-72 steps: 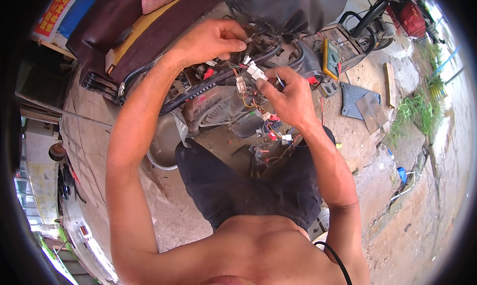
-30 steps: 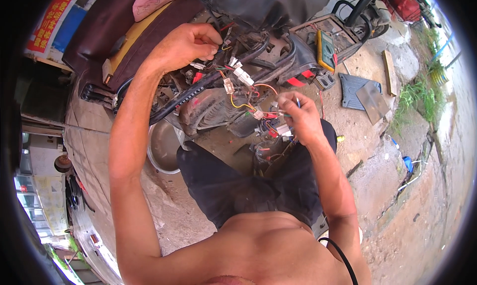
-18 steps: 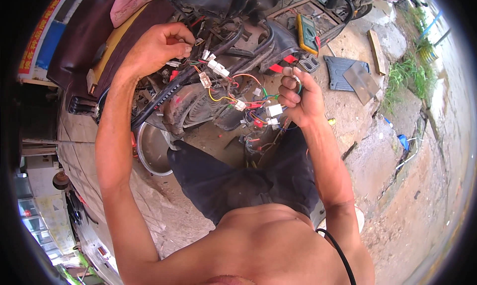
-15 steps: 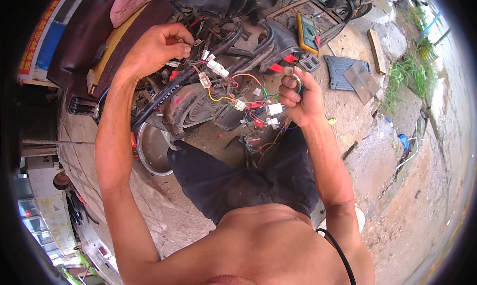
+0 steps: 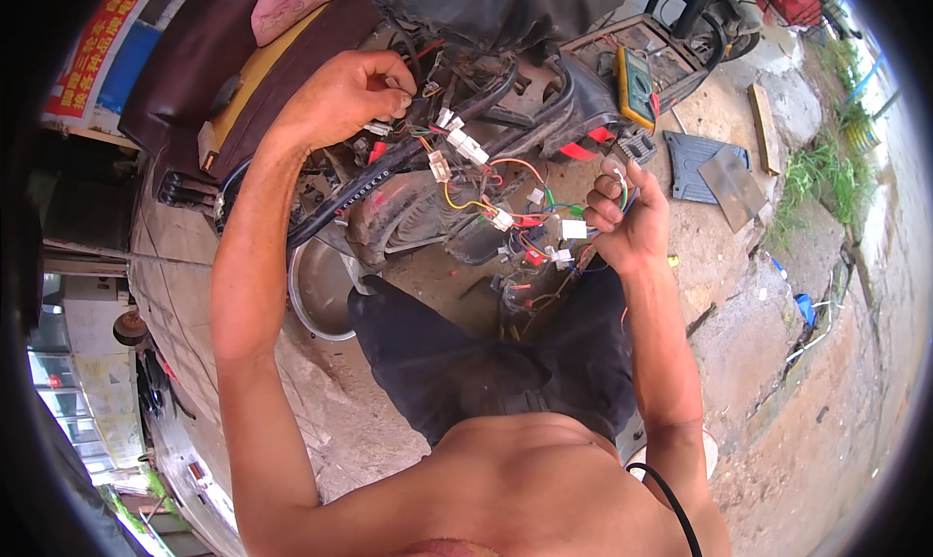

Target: The person repairs electric scooter wiring by cutting and stripping wires using pliers, connecting wire ends together by hand, and plugging wire harness connectors into each other.

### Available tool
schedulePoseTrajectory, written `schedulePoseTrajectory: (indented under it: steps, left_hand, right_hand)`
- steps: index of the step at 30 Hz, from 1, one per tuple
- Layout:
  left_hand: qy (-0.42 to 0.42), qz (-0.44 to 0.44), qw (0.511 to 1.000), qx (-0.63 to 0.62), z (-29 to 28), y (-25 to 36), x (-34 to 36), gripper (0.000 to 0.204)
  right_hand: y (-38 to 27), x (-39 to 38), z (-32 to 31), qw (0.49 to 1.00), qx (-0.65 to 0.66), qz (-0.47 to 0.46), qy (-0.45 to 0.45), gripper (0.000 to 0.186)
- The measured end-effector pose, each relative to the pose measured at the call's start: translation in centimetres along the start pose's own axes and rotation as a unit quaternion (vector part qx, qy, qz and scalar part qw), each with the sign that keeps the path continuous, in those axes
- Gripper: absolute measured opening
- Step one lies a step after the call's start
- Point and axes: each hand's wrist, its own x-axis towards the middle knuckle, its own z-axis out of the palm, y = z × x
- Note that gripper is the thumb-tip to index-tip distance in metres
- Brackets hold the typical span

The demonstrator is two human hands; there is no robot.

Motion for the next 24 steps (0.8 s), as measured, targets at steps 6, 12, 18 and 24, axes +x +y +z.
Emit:
schedulePoseTrajectory:
  steps: [6,12,18,24]
  left_hand:
    - [0.021,-0.038,0.999,0.023,-0.4,-0.2,0.0,0.013]
    - [0.015,-0.006,0.999,0.029,0.2,-0.6,0.2,0.018]
    - [0.03,0.029,0.999,0.03,2.5,-0.1,0.6,0.03]
    - [0.115,0.094,0.983,0.111,2.4,-1.5,1.8,0.028]
  right_hand:
    - [-0.2,-0.6,0.0,0.999,-0.024,-0.006,0.033,0.023]
    - [-0.2,-0.7,-0.5,0.999,-0.022,-0.004,0.043,0.023]
    - [0.1,-0.9,-0.2,0.998,-0.043,-0.006,0.055,0.024]
    - [2.4,-0.3,0.8,0.966,-0.25,-0.045,0.037,0.026]
